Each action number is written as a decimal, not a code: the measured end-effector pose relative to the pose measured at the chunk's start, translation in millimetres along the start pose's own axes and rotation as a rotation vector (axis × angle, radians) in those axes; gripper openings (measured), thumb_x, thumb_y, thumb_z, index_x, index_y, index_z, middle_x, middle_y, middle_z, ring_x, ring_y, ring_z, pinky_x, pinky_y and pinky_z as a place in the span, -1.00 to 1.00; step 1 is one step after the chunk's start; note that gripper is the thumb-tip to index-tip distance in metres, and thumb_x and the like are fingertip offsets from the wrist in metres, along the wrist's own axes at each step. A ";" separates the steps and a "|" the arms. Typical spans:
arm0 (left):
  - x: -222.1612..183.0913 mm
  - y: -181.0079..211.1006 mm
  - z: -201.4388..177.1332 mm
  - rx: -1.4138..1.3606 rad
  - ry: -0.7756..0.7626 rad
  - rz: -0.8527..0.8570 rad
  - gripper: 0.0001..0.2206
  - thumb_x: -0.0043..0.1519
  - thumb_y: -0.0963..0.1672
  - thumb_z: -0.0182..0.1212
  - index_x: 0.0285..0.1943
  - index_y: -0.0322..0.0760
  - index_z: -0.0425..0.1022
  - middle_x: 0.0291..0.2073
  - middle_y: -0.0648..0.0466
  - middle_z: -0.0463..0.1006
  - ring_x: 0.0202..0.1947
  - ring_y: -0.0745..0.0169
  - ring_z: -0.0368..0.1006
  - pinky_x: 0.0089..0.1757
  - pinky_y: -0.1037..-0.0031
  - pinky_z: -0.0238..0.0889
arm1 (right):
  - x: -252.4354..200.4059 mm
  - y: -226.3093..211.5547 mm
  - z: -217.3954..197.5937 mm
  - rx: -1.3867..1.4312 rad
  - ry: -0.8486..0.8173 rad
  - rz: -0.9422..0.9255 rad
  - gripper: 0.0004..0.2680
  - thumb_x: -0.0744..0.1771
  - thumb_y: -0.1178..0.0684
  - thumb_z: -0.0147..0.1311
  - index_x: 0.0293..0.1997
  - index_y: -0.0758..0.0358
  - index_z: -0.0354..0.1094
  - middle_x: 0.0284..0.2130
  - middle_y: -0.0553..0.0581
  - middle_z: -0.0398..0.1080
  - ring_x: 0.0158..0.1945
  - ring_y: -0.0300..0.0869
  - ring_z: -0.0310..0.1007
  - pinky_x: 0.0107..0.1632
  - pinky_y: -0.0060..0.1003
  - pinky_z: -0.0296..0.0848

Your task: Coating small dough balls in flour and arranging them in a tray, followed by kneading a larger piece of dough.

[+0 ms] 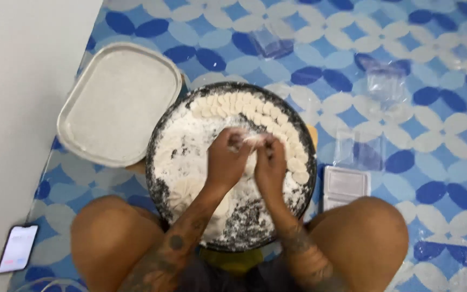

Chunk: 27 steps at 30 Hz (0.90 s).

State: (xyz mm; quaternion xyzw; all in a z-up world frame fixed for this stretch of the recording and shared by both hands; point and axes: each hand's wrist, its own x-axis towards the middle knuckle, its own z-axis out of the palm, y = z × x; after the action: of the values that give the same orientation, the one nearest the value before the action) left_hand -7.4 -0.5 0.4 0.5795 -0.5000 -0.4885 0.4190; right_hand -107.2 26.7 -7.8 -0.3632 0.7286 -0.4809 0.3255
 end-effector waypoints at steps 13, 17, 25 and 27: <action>24.8 10.1 32.8 0.028 -0.163 0.064 -0.80 0.27 -0.06 0.16 -0.21 -0.24 0.62 -0.43 -0.06 0.60 -0.32 0.03 0.57 -0.21 0.27 0.41 | 13.0 -23.0 -31.4 0.203 -0.055 -0.197 -0.95 0.38 0.16 0.07 -0.21 0.30 0.37 -0.53 0.08 0.30 -0.41 -0.24 0.35 -0.21 -0.23 0.44; 7.0 -4.6 22.8 -0.006 -0.240 0.026 -0.75 0.27 -0.01 0.19 -0.22 -0.26 0.60 -0.41 -0.08 0.59 -0.31 0.06 0.54 -0.21 0.28 0.38 | 4.4 -1.0 -19.8 0.252 0.010 -0.252 -0.95 0.41 0.19 0.01 -0.17 0.32 0.36 -0.52 0.08 0.27 -0.36 -0.25 0.32 -0.19 -0.24 0.41; -8.7 34.1 -3.6 0.038 -0.173 0.035 -0.72 0.23 -0.08 0.23 -0.10 -0.48 0.57 -0.29 -0.36 0.59 -0.19 -0.32 0.56 -0.13 0.12 0.42 | -2.3 -20.4 -8.4 0.489 -0.093 0.055 -0.82 0.39 0.18 -0.08 0.07 0.32 0.41 -0.37 0.11 0.34 -0.31 -0.30 0.29 -0.13 -0.26 0.45; -3.2 26.2 -3.5 0.057 -0.102 0.067 -0.78 0.24 -0.07 0.24 -0.12 -0.33 0.61 -0.30 -0.21 0.63 -0.19 -0.18 0.59 -0.15 0.23 0.44 | 8.1 -23.7 -6.9 0.612 -0.209 0.192 -0.83 0.34 0.18 -0.03 -0.02 0.29 0.44 -0.40 -0.02 0.37 -0.35 -0.31 0.41 -0.19 -0.34 0.48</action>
State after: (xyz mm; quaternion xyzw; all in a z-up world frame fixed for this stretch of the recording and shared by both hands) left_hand -8.5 -1.2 27.0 0.5484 -0.5537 -0.4885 0.3924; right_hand -112.0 16.5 15.7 -0.2258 0.5441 -0.6045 0.5362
